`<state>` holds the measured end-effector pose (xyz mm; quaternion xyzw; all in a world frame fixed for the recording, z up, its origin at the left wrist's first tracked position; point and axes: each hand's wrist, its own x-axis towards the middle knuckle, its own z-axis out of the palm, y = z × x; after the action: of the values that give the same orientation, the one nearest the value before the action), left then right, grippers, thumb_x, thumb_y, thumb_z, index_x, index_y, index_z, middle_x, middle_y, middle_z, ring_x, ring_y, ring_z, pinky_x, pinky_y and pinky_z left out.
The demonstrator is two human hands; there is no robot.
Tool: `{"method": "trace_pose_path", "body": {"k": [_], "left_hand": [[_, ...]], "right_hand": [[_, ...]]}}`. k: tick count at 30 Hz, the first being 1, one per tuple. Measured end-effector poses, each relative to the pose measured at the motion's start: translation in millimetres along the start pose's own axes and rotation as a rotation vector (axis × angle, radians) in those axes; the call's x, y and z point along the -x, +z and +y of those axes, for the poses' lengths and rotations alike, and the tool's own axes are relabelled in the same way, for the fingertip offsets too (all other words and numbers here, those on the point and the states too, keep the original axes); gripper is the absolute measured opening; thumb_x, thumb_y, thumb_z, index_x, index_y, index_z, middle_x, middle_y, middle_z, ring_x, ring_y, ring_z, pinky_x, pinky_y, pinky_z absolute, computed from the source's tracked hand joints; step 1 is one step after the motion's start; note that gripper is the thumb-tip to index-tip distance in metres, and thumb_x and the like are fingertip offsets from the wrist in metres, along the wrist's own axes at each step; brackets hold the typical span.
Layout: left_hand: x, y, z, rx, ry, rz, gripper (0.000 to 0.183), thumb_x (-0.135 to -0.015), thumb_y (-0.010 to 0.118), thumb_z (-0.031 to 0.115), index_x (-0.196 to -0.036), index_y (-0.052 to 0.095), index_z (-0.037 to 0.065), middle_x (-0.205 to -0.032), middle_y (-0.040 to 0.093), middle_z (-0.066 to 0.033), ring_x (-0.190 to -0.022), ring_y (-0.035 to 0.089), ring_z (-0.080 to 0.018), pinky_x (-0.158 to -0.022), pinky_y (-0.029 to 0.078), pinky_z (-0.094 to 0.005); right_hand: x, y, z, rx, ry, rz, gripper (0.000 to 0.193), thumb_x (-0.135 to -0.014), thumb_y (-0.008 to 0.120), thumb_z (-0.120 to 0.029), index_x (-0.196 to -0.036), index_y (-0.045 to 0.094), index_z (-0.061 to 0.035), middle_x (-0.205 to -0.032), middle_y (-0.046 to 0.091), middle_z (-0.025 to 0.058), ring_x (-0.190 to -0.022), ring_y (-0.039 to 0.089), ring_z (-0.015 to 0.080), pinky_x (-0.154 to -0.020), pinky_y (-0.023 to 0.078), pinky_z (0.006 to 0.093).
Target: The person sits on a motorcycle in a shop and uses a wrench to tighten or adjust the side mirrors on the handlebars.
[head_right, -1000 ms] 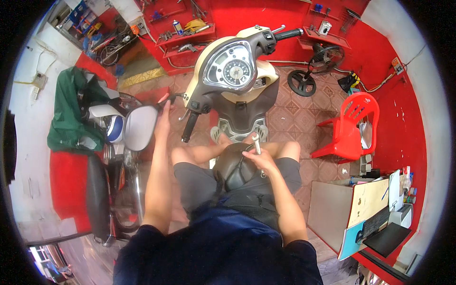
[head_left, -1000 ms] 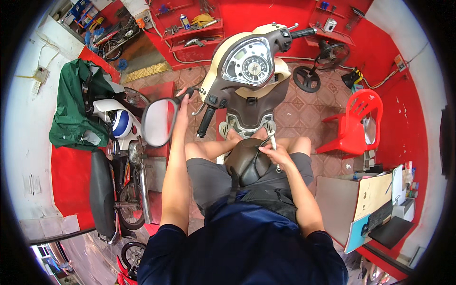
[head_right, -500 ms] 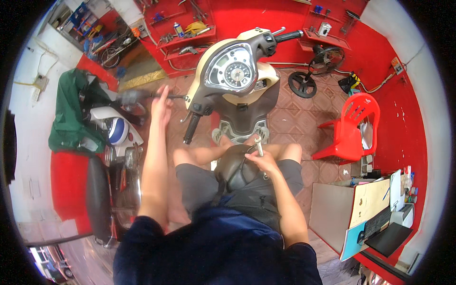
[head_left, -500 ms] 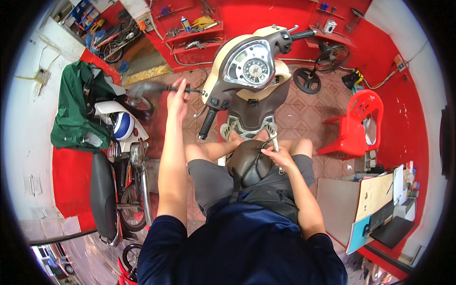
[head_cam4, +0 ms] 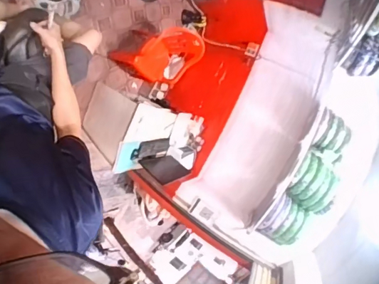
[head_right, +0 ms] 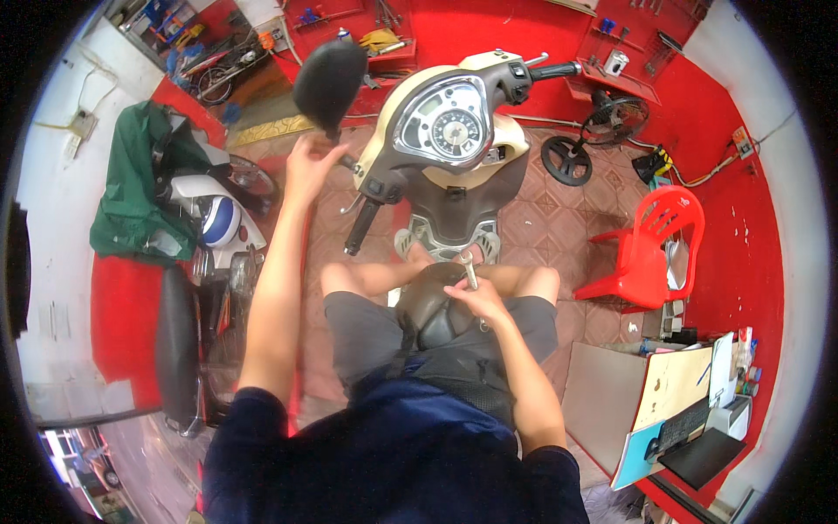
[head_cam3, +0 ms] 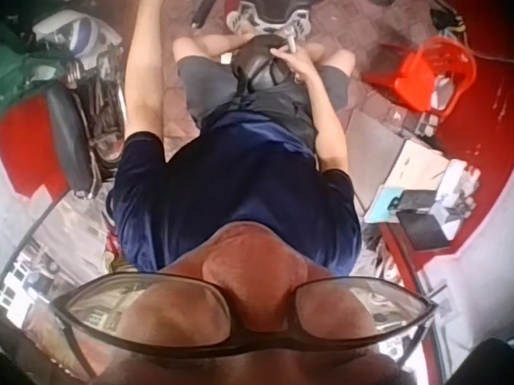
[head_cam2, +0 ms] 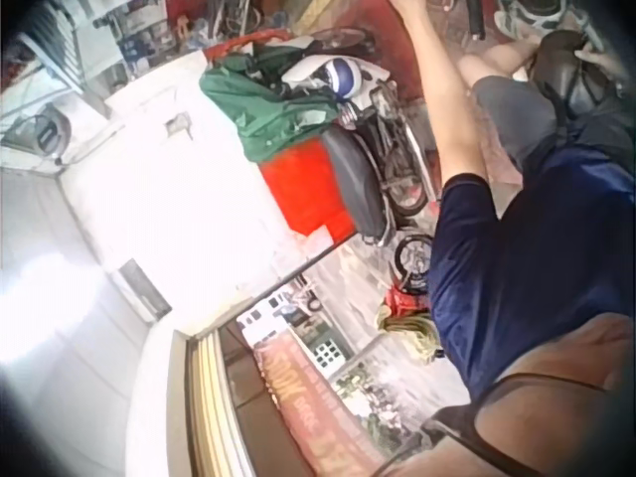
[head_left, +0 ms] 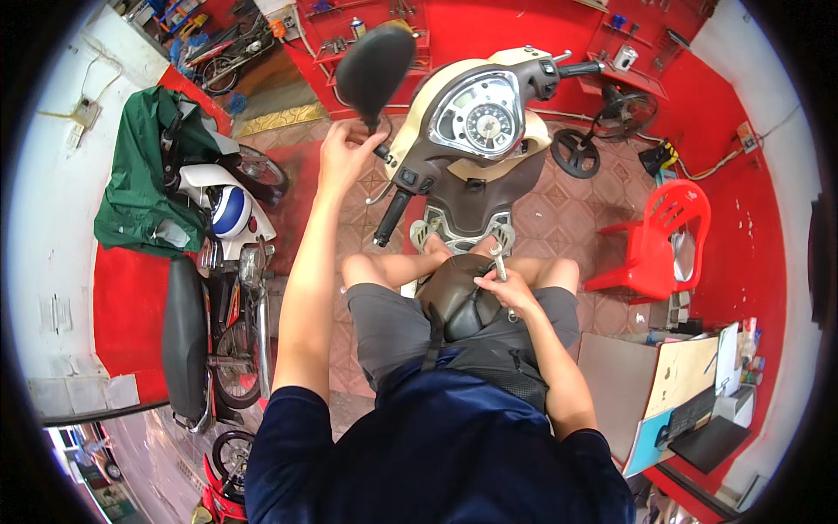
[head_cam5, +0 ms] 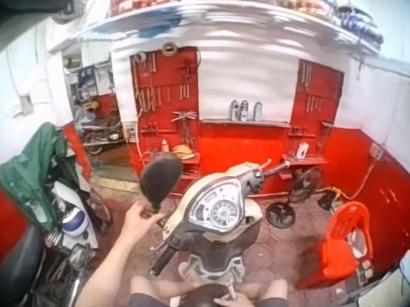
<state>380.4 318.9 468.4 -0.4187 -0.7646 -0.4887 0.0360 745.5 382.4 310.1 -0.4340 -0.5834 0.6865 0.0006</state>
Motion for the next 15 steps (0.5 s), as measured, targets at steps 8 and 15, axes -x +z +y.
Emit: {"method": "trace_pose_path", "body": {"k": [8, 15], "left_hand": [[18, 14, -70, 1.112, -0.588, -0.044, 0.046, -0.091, 0.067, 0.018, -0.13, 0.048, 0.005, -0.111, 0.062, -0.0029, -0.068, 0.046, -0.0055, -0.064, 0.039, -0.0221], [64, 11, -56, 0.39, -0.194, -0.063, 0.038, -0.096, 0.055, 0.018, -0.13, 0.052, 0.001, -0.128, 0.057, -0.0096, -0.099, 0.06, -0.0164, -0.084, 0.047, -0.0288]], "right_hand": [[9, -2, -9, -0.067, 0.007, -0.012, 0.031, -0.079, 0.079, -0.028, -0.089, 0.058, -0.0076, -0.063, 0.045, -0.0072, -0.044, 0.032, 0.0018, -0.038, 0.019, 0.0211], [-5, 1, 6, -0.059, -0.02, 0.001, 0.035, -0.076, 0.081, -0.034, -0.085, 0.063, -0.0057, -0.063, 0.053, -0.0036, -0.046, 0.04, 0.0049, -0.04, 0.028, 0.0231]]}}
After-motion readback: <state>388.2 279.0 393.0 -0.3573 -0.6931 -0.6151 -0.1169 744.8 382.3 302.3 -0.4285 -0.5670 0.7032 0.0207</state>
